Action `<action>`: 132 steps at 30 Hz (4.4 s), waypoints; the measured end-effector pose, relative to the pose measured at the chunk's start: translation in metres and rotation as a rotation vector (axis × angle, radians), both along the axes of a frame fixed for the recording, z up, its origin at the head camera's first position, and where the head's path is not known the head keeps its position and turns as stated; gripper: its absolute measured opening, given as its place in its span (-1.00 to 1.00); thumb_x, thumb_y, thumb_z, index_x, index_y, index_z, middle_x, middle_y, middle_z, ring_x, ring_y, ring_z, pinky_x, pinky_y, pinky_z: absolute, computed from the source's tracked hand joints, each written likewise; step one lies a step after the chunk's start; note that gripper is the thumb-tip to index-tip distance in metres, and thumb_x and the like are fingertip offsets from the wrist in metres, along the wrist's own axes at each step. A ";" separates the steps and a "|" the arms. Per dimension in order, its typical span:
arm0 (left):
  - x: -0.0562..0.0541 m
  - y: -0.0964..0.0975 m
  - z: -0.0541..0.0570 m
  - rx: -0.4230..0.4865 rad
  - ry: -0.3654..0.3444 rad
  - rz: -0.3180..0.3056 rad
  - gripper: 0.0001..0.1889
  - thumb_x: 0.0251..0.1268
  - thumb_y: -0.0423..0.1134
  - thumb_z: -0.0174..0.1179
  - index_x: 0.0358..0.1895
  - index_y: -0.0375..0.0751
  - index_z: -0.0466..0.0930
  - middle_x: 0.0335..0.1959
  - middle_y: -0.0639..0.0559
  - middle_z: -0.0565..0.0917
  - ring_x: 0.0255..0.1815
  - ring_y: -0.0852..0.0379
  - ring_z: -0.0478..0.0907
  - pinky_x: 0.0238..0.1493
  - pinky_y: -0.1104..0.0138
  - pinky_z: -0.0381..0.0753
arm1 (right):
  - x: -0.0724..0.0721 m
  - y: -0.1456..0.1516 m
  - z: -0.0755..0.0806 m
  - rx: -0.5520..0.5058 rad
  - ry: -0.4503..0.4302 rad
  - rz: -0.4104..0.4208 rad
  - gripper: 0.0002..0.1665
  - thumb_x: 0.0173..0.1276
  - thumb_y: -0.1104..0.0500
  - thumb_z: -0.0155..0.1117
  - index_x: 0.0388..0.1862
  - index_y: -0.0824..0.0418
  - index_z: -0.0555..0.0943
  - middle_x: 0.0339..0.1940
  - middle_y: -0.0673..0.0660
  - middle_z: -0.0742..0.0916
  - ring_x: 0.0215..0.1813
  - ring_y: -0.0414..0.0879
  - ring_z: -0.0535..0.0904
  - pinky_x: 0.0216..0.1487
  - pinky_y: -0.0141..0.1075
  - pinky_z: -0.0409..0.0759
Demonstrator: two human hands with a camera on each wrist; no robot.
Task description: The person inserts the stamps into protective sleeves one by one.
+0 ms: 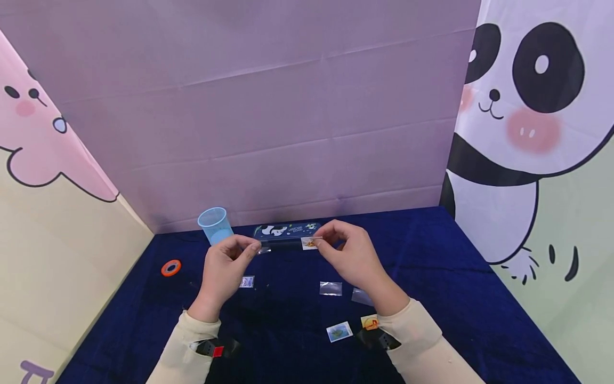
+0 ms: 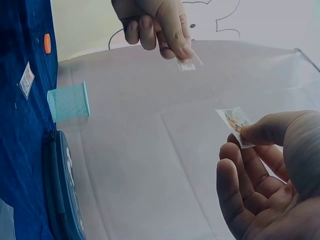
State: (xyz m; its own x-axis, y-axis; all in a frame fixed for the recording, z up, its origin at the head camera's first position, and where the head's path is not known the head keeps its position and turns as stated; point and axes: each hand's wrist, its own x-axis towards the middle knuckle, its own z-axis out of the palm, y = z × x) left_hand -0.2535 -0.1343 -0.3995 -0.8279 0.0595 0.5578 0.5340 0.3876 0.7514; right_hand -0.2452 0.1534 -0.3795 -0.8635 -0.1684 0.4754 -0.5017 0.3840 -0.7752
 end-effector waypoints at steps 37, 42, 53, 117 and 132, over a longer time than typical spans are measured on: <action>0.000 0.017 -0.008 0.082 -0.038 -0.134 -0.90 0.42 -0.17 0.40 -0.14 -0.01 0.88 -0.28 0.10 0.71 -0.55 0.03 0.36 -0.53 0.35 0.34 | 0.007 -0.028 -0.009 -0.001 -0.023 -0.019 -0.87 0.49 0.05 0.43 -0.17 0.08 0.73 -0.35 -0.07 0.78 -0.34 -0.01 0.69 -0.35 -0.23 0.66; 0.001 0.017 -0.007 0.098 -0.056 -0.131 -0.90 0.39 -0.18 0.42 -0.12 -0.01 0.87 -0.27 0.10 0.72 -0.55 -0.01 0.36 -0.52 0.36 0.34 | 0.007 -0.029 -0.009 0.006 -0.025 -0.031 -0.89 0.48 0.06 0.44 -0.17 0.07 0.73 -0.36 -0.09 0.77 -0.36 -0.06 0.67 -0.34 -0.24 0.66; 0.000 0.018 -0.008 0.120 -0.042 -0.142 -0.91 0.42 -0.21 0.40 -0.15 -0.06 0.88 -0.38 0.04 0.67 -0.51 0.03 0.35 -0.48 0.37 0.30 | 0.009 -0.031 -0.009 -0.002 -0.035 -0.025 -0.89 0.48 0.06 0.43 -0.18 0.06 0.73 -0.36 -0.01 0.78 -0.37 -0.08 0.66 -0.34 -0.25 0.65; 0.003 0.019 -0.007 0.094 -0.116 -0.179 -0.82 0.52 -0.17 0.27 -0.18 -0.09 0.86 -0.37 -0.06 0.78 -0.31 0.06 0.65 -0.35 0.34 0.51 | 0.004 -0.034 -0.018 0.023 -0.060 0.022 -0.91 0.49 0.11 0.43 -0.19 0.11 0.74 -0.40 -0.07 0.74 -0.37 -0.07 0.60 -0.35 -0.27 0.59; 0.003 0.020 -0.008 0.093 -0.104 -0.179 -0.82 0.52 -0.18 0.28 -0.19 -0.10 0.85 -0.37 -0.08 0.77 -0.33 0.07 0.65 -0.37 0.35 0.49 | 0.006 -0.033 -0.017 0.016 -0.063 0.040 -0.95 0.48 0.14 0.43 -0.18 0.09 0.74 -0.41 -0.06 0.73 -0.41 -0.07 0.58 -0.38 -0.29 0.57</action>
